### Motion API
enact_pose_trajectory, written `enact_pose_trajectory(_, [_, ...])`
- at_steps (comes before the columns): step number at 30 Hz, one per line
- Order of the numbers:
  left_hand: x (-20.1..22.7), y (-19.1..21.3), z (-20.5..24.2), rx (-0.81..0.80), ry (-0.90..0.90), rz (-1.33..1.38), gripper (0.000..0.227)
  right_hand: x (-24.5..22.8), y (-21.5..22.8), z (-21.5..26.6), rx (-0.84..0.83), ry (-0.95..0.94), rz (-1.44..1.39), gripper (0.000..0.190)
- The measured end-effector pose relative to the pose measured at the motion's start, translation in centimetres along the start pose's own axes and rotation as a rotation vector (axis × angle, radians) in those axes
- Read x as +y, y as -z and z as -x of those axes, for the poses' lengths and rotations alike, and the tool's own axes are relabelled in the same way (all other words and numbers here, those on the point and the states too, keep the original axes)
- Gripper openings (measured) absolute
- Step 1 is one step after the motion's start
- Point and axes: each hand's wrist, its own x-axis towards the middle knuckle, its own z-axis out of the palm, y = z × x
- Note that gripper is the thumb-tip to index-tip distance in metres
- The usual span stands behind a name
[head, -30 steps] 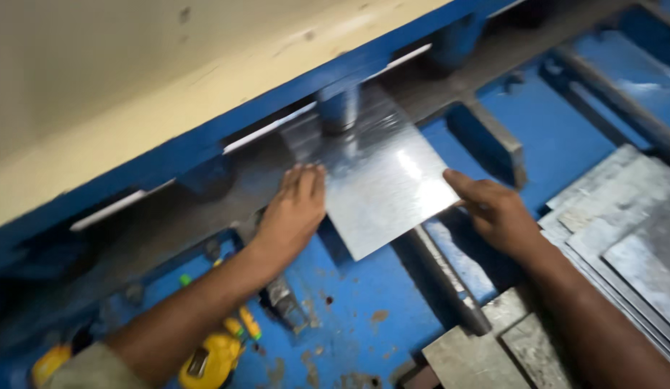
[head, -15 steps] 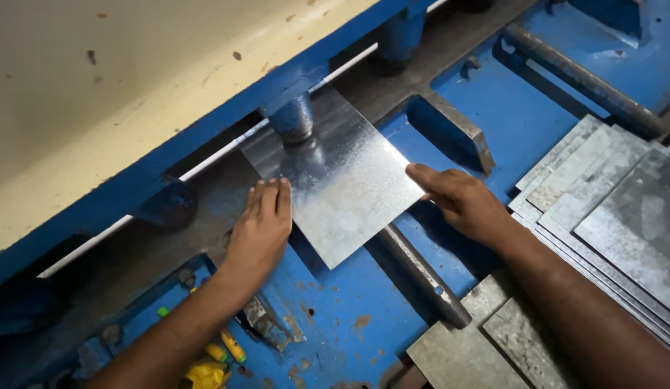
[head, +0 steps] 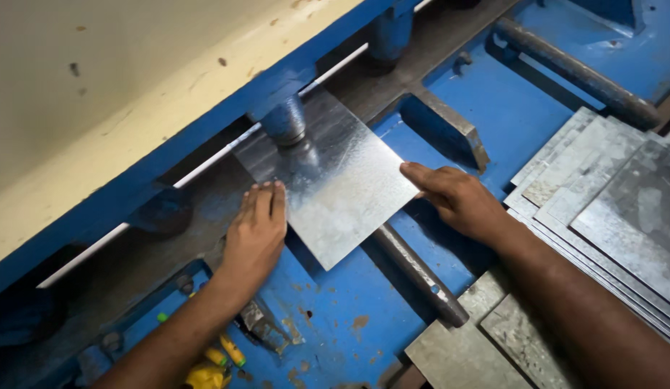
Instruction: The person repeatedly picks up rectangular metal sheets from a stack, places them into a blue industrial cutting machine, and operates the lever to cut the sheets. The cut pieces are then placed back onto the stack. The process is repeated multiple times throughout the video.
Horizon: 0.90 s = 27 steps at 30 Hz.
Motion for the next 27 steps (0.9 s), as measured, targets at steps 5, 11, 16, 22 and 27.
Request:
enact_pose_trajectory(5, [0.1,-0.3,-0.1,0.009,-0.034,-0.164,0.048,-0.1,0.1,0.0,-0.043,-0.110,-0.029,0.062])
enact_pose_trajectory(11, [-0.1,-0.4,0.3,0.055,-0.034,-0.104,0.049,-0.4,-0.1,0.3,-0.039,-0.105,0.030,0.062])
enact_pose_trajectory(16, [-0.1,0.3,0.4,0.035,-0.034,-0.078,0.050,-0.6,-0.3,-0.1,-0.037,-0.083,0.055,0.060])
enact_pose_trajectory(22, [0.0,0.8,0.2,0.015,-0.035,-0.051,0.052,-0.5,-0.2,-0.1,-0.027,-0.053,0.045,0.060])
enact_pose_trajectory(27, [-0.1,0.9,0.3,0.005,-0.028,-0.029,0.054,-0.3,-0.5,-0.1,-0.041,-0.094,0.035,0.060])
